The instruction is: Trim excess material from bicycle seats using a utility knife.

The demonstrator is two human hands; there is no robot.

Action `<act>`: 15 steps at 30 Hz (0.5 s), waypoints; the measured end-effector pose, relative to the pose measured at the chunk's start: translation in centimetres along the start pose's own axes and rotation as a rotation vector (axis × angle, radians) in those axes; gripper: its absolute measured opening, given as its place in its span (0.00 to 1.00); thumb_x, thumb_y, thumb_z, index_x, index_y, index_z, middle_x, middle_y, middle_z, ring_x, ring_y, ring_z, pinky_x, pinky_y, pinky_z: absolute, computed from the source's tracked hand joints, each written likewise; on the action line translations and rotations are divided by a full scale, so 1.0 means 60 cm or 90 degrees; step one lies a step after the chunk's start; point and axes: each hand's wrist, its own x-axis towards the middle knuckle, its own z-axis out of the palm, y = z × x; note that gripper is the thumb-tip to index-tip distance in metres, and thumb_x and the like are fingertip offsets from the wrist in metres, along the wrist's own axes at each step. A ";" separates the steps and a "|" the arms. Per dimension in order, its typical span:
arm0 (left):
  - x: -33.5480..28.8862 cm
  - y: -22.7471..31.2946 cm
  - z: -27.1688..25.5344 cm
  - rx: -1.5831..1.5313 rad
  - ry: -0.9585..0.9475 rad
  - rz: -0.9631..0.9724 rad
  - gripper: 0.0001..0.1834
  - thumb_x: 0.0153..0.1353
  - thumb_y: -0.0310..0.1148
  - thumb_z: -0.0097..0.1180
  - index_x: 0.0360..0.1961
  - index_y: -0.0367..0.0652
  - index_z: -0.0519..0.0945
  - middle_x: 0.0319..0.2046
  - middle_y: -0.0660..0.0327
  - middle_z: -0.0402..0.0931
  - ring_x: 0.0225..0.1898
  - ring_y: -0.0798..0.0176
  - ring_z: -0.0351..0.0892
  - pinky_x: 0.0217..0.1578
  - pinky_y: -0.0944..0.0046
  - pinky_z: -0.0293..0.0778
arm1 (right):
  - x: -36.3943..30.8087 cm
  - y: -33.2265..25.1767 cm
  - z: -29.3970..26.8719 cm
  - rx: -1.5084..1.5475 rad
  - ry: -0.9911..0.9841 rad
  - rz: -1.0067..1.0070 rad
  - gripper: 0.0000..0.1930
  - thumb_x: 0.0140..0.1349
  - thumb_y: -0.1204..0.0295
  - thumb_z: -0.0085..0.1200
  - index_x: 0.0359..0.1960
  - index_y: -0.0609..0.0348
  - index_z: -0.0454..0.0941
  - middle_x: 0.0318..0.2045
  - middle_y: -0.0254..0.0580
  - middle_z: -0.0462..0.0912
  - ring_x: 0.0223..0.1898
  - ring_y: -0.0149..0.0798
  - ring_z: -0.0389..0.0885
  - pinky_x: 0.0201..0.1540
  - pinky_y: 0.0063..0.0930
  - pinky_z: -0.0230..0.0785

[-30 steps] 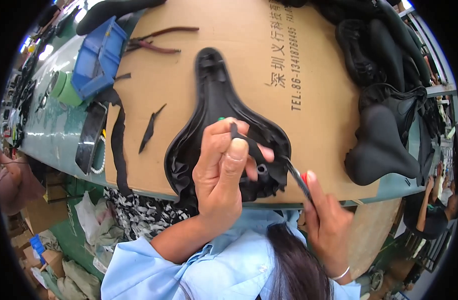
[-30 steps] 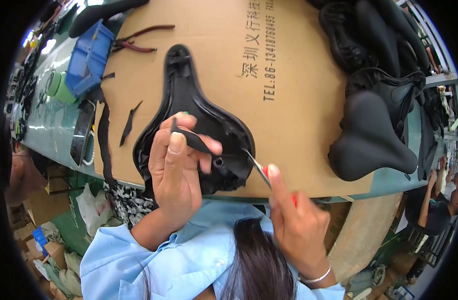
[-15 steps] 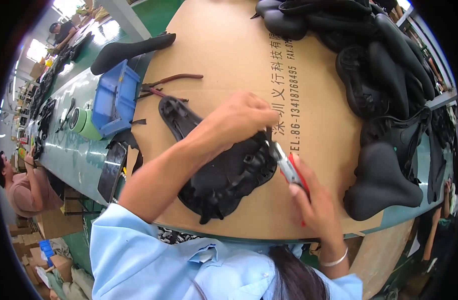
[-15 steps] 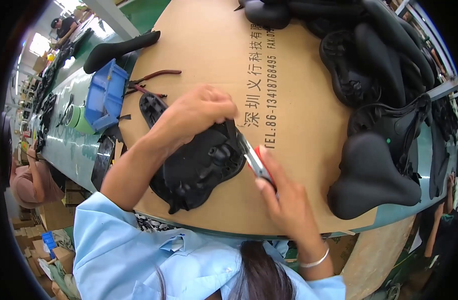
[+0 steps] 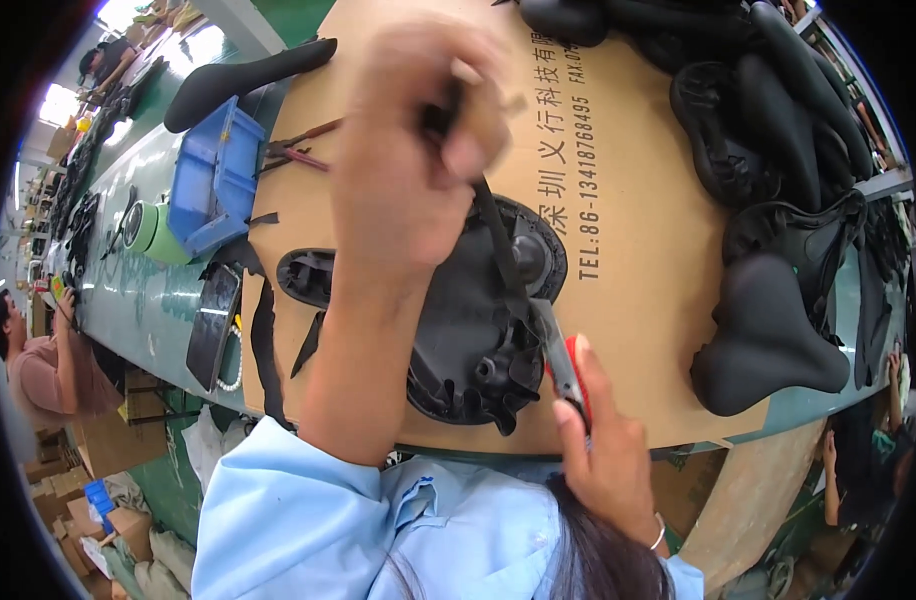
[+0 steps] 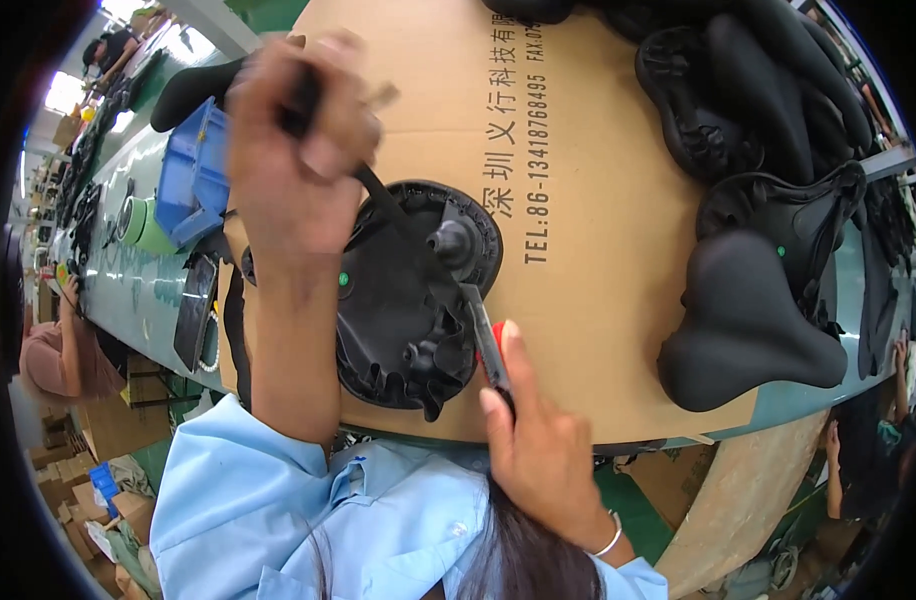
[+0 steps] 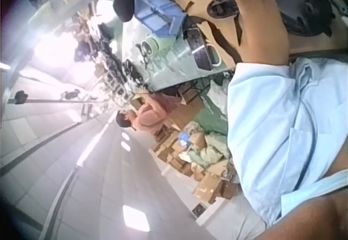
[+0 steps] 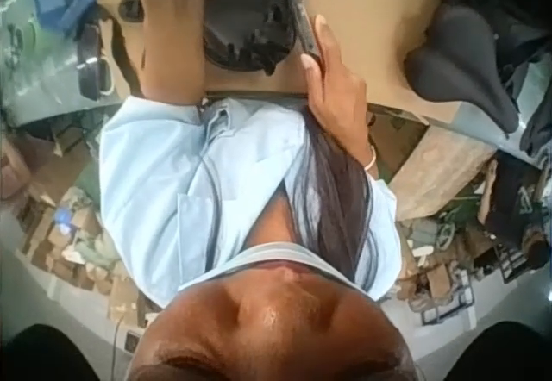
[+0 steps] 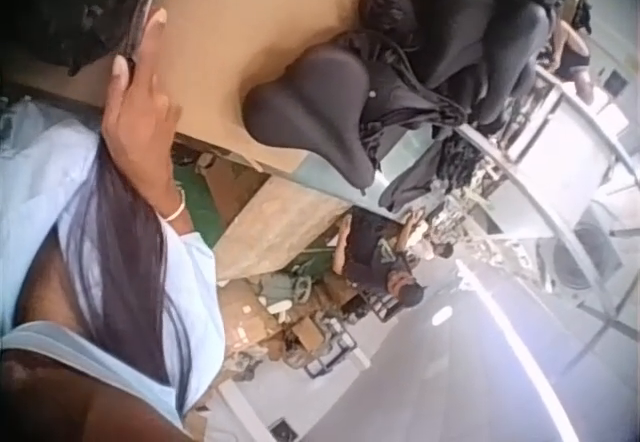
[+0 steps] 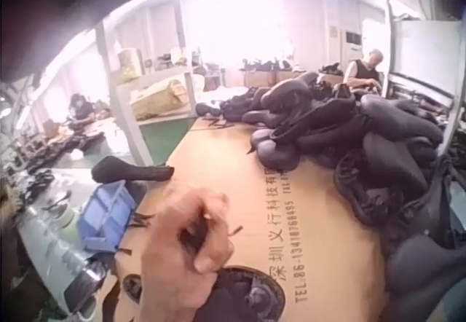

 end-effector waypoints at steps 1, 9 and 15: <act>-0.019 -0.001 0.022 0.274 0.051 0.004 0.10 0.63 0.36 0.57 0.31 0.40 0.78 0.24 0.68 0.73 0.16 0.72 0.66 0.23 0.76 0.62 | 0.009 0.002 -0.010 0.003 0.000 -0.005 0.27 0.66 0.72 0.48 0.67 0.54 0.60 0.39 0.54 0.82 0.22 0.47 0.79 0.29 0.33 0.71; -0.080 -0.034 -0.016 1.082 -0.340 0.199 0.10 0.43 0.30 0.66 0.19 0.43 0.75 0.17 0.65 0.65 0.32 0.59 0.67 0.43 0.56 0.60 | 0.078 0.003 -0.046 -0.029 -0.092 0.013 0.25 0.63 0.71 0.51 0.64 0.48 0.68 0.20 0.49 0.79 0.18 0.48 0.77 0.24 0.36 0.67; -0.067 -0.072 -0.054 0.979 -0.121 0.349 0.12 0.42 0.32 0.65 0.11 0.44 0.74 0.18 0.69 0.64 0.29 0.65 0.67 0.39 0.59 0.55 | 0.047 0.022 -0.036 0.244 -0.178 0.170 0.24 0.64 0.71 0.49 0.63 0.53 0.67 0.23 0.47 0.79 0.17 0.39 0.76 0.26 0.33 0.69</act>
